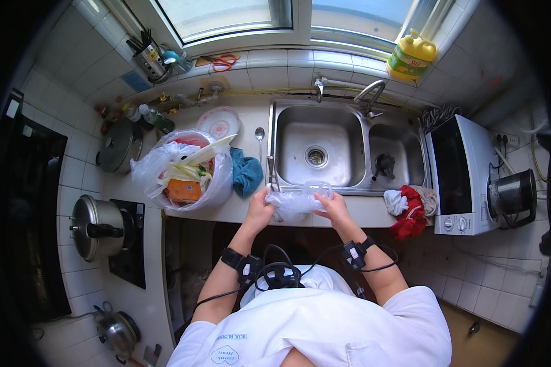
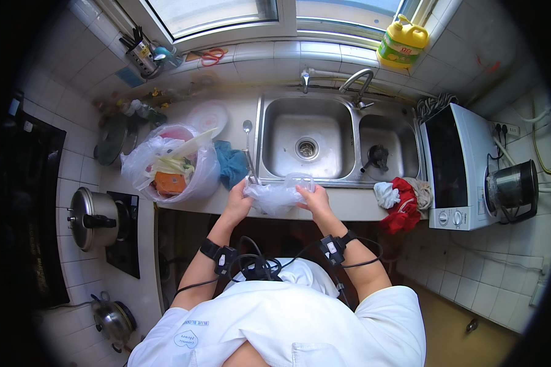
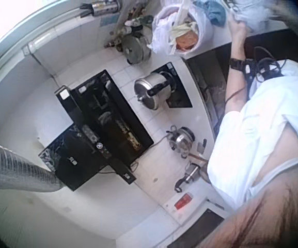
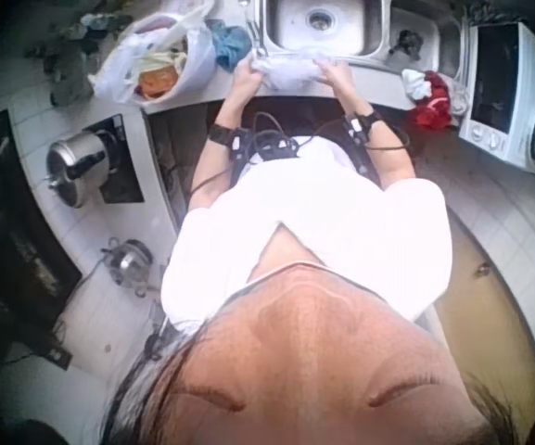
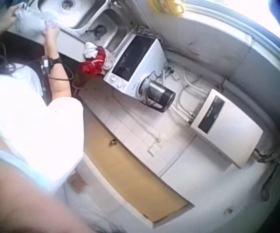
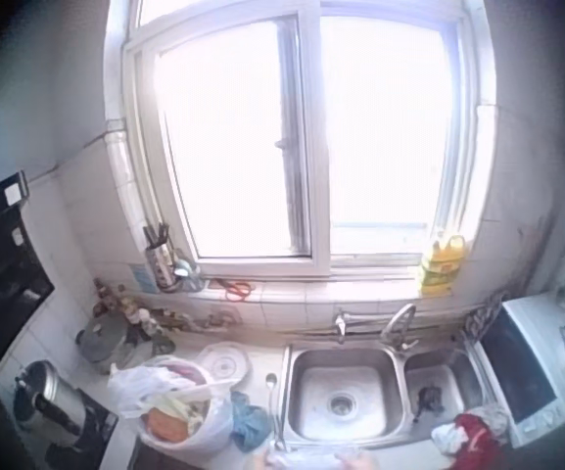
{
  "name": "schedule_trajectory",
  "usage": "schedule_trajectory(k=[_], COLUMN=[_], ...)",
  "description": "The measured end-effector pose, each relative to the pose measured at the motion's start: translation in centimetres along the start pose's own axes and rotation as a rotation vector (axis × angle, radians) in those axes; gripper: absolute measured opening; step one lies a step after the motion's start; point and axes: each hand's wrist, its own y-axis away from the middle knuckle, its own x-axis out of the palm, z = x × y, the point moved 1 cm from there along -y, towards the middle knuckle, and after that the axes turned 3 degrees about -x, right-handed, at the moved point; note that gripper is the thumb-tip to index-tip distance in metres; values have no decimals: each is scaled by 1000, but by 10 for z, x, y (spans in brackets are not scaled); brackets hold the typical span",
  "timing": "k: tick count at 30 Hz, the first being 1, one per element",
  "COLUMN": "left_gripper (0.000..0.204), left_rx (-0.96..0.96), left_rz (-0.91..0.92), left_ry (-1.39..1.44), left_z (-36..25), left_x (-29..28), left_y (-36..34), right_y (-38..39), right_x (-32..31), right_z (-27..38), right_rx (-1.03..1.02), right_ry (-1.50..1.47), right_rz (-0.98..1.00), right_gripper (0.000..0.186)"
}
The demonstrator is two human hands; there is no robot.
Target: The person wipes the kitchen counter and cutting board with a cloth, then retrieves potatoes from a plastic bag. They peel two potatoes over the sink using a peeler, discarding the skins into a bag.
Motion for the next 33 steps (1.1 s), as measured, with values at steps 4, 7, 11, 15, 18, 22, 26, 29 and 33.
schedule_trajectory(k=[4, 7, 11, 15, 18, 22, 26, 29, 33], left_gripper=[30, 35, 38, 41, 48, 60, 63, 49, 34], left_rx=[66, 247, 265, 285, 202, -102, -236, -200, 333], left_rz=[-92, -73, -25, -87, -147, -107, -40, -147, -454], left_ry=[-303, -546, -524, -586, -729, -716, -151, -332, -689], left_z=[7, 6, 8, 16, 22, 23, 1, -38, -90], left_x=[4, 13, 24, 17, -10, -53, -79, -81, -55], left_y=[-10, -16, -18, -12, 2, 23, 27, 30, 25], right_y=[12, 22, -6, -32, -35, -12, -1, -15, -30], right_x=[-21, -2, 43, 61, 31, 4, 18, 22, 21], right_z=[26, 48, 38, 19, 37, 60, 40, 24, 16], right_rx=[-364, -1074, -814, -292, -332, -600, -576, -435, -454], right_ry=[804, 1098, 531, -199, -73, 930, 1144, 1251, 1177], right_rz=[-356, -613, 107, 204, 10, 58, 198, 265, 138], right_gripper=[49, 44, 30, 24, 24, 39, 66, 46, 25])
